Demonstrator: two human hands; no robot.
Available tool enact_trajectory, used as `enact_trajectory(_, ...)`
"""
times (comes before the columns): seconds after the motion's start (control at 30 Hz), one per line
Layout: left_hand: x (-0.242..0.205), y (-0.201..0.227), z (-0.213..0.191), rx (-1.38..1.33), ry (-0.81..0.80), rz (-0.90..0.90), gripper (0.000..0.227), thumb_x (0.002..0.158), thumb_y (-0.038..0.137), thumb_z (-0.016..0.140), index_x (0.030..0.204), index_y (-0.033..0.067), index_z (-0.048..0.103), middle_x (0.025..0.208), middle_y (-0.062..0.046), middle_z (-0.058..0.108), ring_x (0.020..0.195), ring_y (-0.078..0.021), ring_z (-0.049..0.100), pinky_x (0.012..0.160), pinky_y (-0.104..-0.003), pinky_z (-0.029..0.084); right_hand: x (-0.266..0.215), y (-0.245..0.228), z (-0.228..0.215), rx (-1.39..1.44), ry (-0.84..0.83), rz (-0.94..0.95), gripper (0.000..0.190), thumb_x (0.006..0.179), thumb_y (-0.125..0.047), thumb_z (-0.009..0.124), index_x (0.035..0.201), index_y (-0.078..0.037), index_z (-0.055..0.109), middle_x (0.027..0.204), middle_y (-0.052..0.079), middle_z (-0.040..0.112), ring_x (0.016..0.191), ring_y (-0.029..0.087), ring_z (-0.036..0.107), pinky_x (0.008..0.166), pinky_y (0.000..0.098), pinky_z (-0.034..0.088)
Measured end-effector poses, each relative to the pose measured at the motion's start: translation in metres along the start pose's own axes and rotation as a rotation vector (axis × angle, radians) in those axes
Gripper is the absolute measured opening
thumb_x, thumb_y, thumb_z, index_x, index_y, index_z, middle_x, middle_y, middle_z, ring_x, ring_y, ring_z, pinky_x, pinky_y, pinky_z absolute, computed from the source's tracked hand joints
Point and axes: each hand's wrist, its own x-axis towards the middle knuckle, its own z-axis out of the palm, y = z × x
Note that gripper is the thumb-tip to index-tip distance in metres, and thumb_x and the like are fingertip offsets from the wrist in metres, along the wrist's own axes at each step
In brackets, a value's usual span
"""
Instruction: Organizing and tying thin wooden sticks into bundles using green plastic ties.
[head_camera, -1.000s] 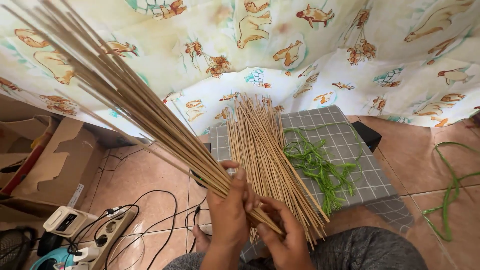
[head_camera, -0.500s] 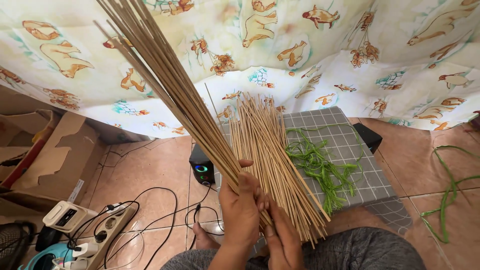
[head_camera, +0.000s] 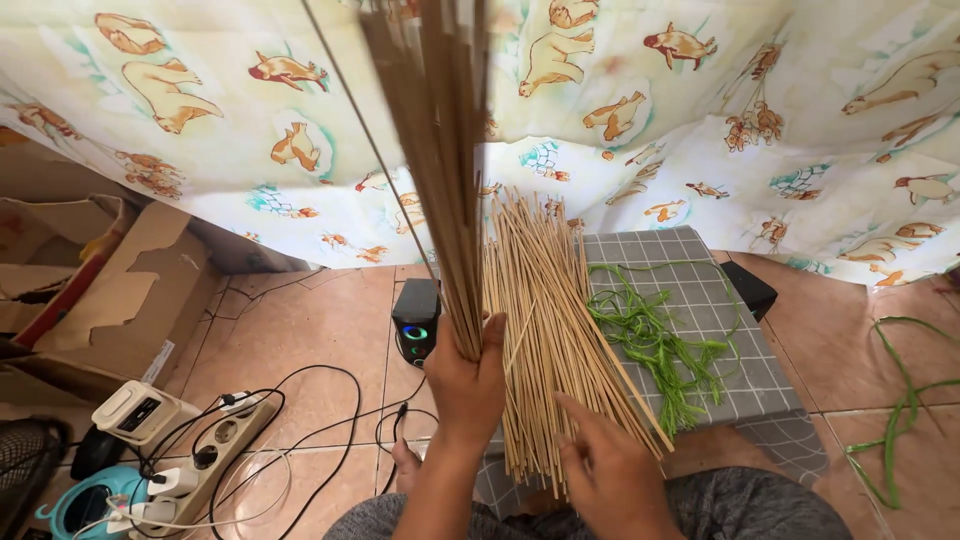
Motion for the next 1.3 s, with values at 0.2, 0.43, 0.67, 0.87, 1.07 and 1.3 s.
enact_trajectory(0.2,-0.003,0.023,-0.006,-0.457,-0.06,-0.388,0.026,0.096,0.028,0.067,0.106,0.0062,0.058,0.065,0.0,0.056,0.047,-0.0087,0.05,0.043,-0.025,0.044,0.001,-0.04,-0.007,0.101,-0.389,0.034,0.074,0.085,-0.019,0.061,0.153,-0.035,0.038,0.094,-0.001,0.081,0.081,0.023,0.08,0.068,0.0406,0.059)
enact_trajectory(0.43,0.001,0.047,-0.031,-0.555,-0.023,-0.472,0.024,0.095,0.017,0.069,0.109,0.0002,0.061,0.072,-0.005,0.056,0.048,-0.0109,0.05,0.041,-0.025,0.043,0.003,-0.054,0.015,0.412,-0.542,0.262,0.074,0.085,-0.022,0.069,0.154,-0.031,0.045,0.094,-0.001,0.081,0.066,0.008,0.072,0.061,0.0214,0.056)
enact_trajectory(0.67,0.002,0.037,-0.035,-0.286,-0.085,-0.29,0.025,0.096,0.022,0.068,0.119,0.0113,0.064,0.066,0.002,0.058,0.052,-0.0079,0.051,0.049,-0.026,0.047,-0.005,-0.067,0.023,0.249,-0.569,0.1,0.035,0.09,-0.031,0.068,0.123,-0.021,0.07,0.084,-0.004,0.078,0.063,0.012,0.066,0.061,0.0289,0.051)
enact_trajectory(0.87,0.005,0.039,-0.037,-0.247,-0.077,-0.288,0.023,0.096,0.023,0.067,0.116,0.012,0.065,0.065,0.002,0.06,0.051,-0.0082,0.053,0.048,-0.026,0.047,0.001,-0.089,0.023,-0.094,-0.723,-0.011,0.045,0.101,-0.036,0.056,0.143,-0.023,0.044,0.104,0.013,0.07,0.098,0.037,0.069,0.084,0.055,0.052)
enact_trajectory(1.07,0.009,0.029,-0.045,-0.154,-0.074,-0.244,0.022,0.097,0.024,0.067,0.115,0.0116,0.068,0.06,0.003,0.056,0.049,-0.0073,0.043,0.046,-0.026,0.034,-0.003,-0.084,0.045,-0.152,-0.657,0.017,0.031,0.1,-0.04,0.062,0.12,-0.016,0.058,0.105,0.009,0.07,0.1,0.033,0.068,0.086,0.0513,0.052)
enact_trajectory(1.3,0.015,0.015,-0.043,-0.127,-0.067,-0.352,0.02,0.097,0.027,0.067,0.111,0.0132,0.071,0.056,0.004,0.048,0.047,-0.0086,0.041,0.046,-0.028,0.031,-0.025,-0.045,0.043,0.102,-0.314,-0.137,0.02,0.08,-0.011,0.071,0.099,-0.014,0.076,0.095,0.004,0.081,0.08,0.02,0.08,0.078,0.032,0.064)
